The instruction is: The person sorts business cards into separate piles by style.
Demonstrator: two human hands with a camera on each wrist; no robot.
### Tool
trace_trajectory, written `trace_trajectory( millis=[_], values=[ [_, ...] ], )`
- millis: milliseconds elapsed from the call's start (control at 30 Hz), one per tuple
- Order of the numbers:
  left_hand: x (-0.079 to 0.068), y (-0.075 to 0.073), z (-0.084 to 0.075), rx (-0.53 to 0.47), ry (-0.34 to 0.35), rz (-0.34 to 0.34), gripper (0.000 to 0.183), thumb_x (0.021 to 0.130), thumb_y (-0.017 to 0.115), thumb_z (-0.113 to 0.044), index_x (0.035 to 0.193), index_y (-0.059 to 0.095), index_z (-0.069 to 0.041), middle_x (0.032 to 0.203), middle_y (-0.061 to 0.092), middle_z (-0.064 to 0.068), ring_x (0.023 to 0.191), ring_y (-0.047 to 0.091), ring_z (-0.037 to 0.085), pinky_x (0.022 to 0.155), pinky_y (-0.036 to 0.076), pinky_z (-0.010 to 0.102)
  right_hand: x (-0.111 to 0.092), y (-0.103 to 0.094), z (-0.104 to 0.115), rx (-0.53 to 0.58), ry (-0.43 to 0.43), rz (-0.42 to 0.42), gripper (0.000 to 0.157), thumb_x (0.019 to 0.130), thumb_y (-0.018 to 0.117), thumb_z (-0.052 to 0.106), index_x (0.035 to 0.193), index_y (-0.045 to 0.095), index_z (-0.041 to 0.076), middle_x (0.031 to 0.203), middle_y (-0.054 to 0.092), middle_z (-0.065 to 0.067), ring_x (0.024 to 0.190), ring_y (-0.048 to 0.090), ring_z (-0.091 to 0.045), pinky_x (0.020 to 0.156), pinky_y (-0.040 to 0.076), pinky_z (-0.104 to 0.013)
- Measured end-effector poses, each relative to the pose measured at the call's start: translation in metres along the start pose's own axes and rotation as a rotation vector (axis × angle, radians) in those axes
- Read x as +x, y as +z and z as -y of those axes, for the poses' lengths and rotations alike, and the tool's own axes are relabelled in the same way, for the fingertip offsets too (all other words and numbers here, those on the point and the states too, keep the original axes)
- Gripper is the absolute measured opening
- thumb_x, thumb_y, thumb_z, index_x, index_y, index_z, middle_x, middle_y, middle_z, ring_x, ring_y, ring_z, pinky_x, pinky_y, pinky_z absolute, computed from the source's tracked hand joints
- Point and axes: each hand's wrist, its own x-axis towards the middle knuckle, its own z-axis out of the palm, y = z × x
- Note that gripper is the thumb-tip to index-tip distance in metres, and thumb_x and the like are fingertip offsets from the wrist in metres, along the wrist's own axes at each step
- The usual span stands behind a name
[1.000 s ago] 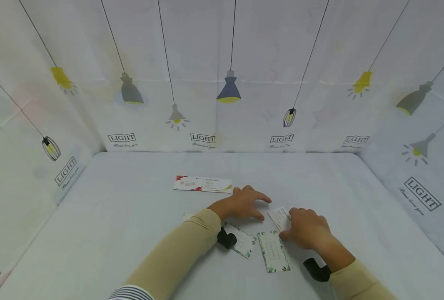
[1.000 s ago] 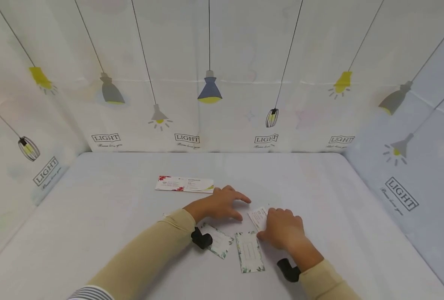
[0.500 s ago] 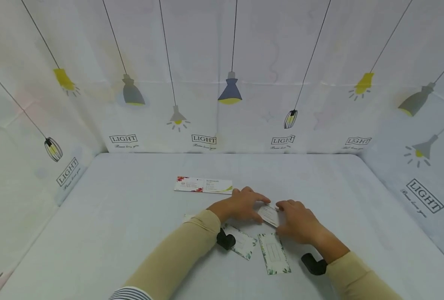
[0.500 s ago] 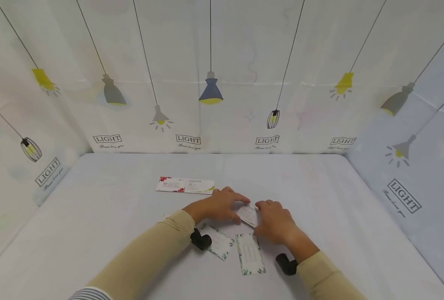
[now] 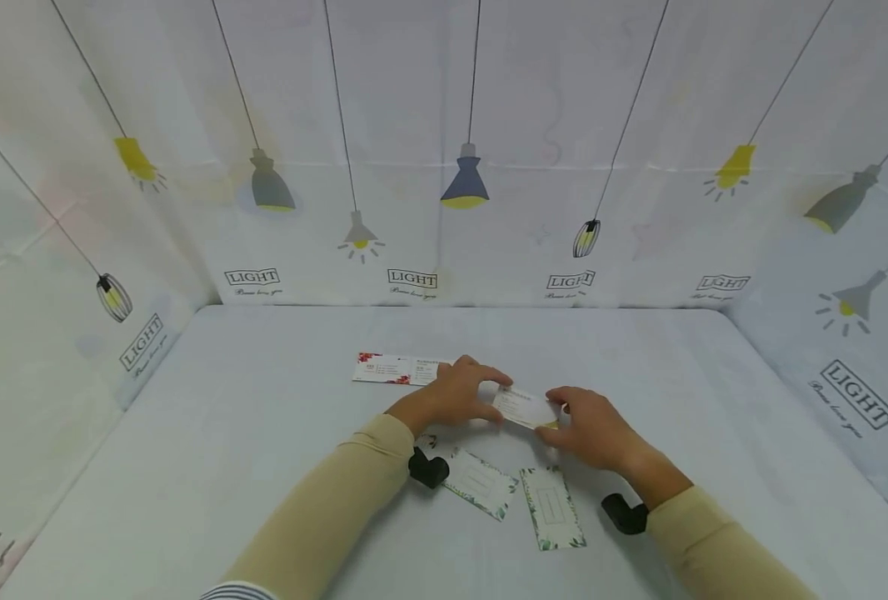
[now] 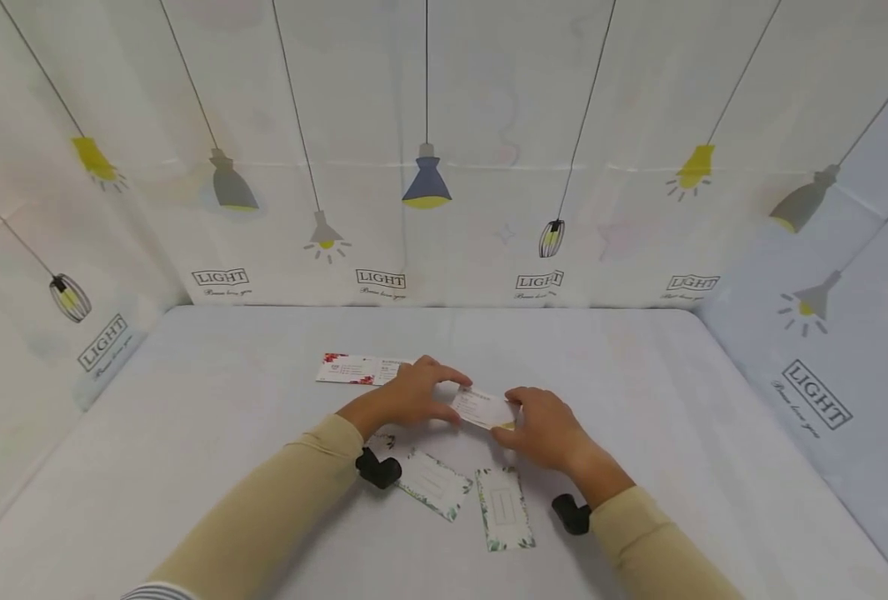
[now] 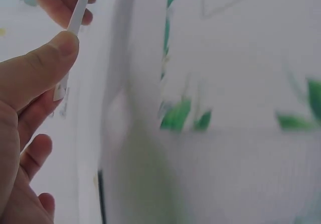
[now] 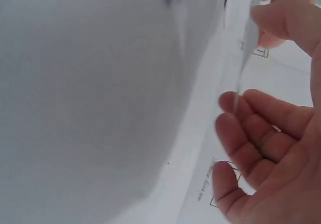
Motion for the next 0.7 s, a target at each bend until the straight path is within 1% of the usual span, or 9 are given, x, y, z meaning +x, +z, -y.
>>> trace_trajectory(
  millis=[167,300,400,533,600,700],
  values=[
    [-0.006,-0.012,0.015,-0.025,-0.055,-0.043,0.056,0.082,0.081,-0.046,0.134,0.063,-0.041,0.137,0.046,0.003,0.109,0.037,0.029,0.084,0.039,0.042,0.01,0.004,0.004,-0.003,-0.03,-0.043,0.061,0.087,0.079,0.03,0.135,0.058,-0.002,0.126,0.062,-0.018,0.114,0.056,-0.037,0.094,0.045,-0.055],
    [-0.011,-0.021,0.029,-0.037,-0.086,-0.071,0.056,0.081,0.082,-0.047,0.134,0.063,-0.041,0.136,0.047,0.004,0.11,0.038,0.031,0.084,0.04,0.045,0.021,0.005,0.01,-0.008,-0.052,-0.07,0.059,0.087,0.079,0.033,0.134,0.061,0.003,0.129,0.062,-0.019,0.117,0.055,-0.039,0.097,0.043,-0.056],
    [-0.016,-0.028,0.039,-0.048,-0.107,-0.089,0.058,0.08,0.083,-0.047,0.134,0.063,-0.039,0.136,0.047,0.006,0.11,0.038,0.033,0.085,0.04,0.046,0.03,0.007,0.013,0.009,-0.052,-0.061,0.059,0.088,0.078,0.037,0.135,0.062,0.007,0.13,0.061,-0.019,0.119,0.054,-0.039,0.098,0.042,-0.056],
    [-0.023,-0.035,0.053,-0.053,-0.15,-0.114,0.057,0.08,0.082,-0.048,0.134,0.064,-0.039,0.137,0.047,0.007,0.11,0.039,0.033,0.084,0.041,0.047,0.044,0.014,0.018,0.037,-0.055,-0.039,0.058,0.09,0.075,0.038,0.138,0.06,0.01,0.132,0.06,-0.018,0.119,0.054,-0.038,0.099,0.042,-0.056],
    [-0.025,-0.039,0.059,-0.041,-0.153,-0.125,0.056,0.082,0.081,-0.047,0.134,0.064,-0.038,0.137,0.047,0.008,0.11,0.04,0.034,0.084,0.04,0.048,0.052,0.018,0.022,0.039,-0.058,-0.035,0.057,0.09,0.075,0.037,0.139,0.06,0.011,0.131,0.06,-0.017,0.118,0.054,-0.037,0.099,0.042,-0.055],
    [-0.028,-0.044,0.067,-0.008,-0.152,-0.145,0.055,0.084,0.079,-0.046,0.135,0.064,-0.035,0.136,0.049,0.011,0.111,0.042,0.036,0.086,0.038,0.049,0.066,0.025,0.031,0.011,-0.065,-0.031,0.055,0.091,0.074,0.035,0.139,0.06,0.01,0.131,0.061,-0.016,0.118,0.054,-0.036,0.1,0.042,-0.054]
  ],
)
